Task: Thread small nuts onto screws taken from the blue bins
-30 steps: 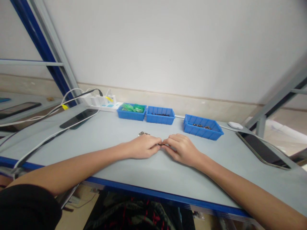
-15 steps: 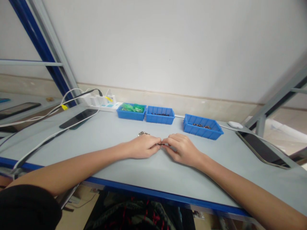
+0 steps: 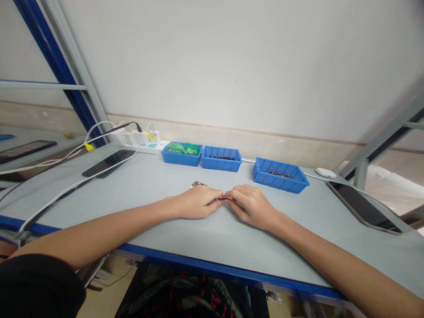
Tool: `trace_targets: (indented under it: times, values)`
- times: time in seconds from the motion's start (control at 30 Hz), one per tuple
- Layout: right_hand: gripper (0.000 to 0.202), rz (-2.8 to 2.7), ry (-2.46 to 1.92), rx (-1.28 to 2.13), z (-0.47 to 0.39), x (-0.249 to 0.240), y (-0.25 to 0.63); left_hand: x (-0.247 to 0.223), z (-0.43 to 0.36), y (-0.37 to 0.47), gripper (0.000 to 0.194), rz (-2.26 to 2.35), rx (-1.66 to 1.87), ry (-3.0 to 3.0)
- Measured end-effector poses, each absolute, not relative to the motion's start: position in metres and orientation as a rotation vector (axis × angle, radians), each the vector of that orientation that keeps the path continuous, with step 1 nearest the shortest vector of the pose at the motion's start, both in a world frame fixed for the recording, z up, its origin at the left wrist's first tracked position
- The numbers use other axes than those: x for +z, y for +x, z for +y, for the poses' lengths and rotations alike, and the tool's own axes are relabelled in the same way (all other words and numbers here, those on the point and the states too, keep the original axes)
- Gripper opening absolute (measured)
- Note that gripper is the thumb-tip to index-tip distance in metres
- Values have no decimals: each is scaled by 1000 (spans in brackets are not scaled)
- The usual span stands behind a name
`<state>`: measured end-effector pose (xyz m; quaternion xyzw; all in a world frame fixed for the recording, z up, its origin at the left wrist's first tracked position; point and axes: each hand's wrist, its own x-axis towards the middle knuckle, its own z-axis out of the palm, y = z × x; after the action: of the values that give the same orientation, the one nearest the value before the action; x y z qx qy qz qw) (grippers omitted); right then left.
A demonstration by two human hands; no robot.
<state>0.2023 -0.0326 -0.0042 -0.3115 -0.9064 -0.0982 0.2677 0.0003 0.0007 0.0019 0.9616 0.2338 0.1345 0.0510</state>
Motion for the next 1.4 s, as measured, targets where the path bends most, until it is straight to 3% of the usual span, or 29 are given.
trace_targets:
  times: [1.4]
  values:
    - [20,-2434,-859,-285,-33,-5,203,2,1,0,17,699,421,2913]
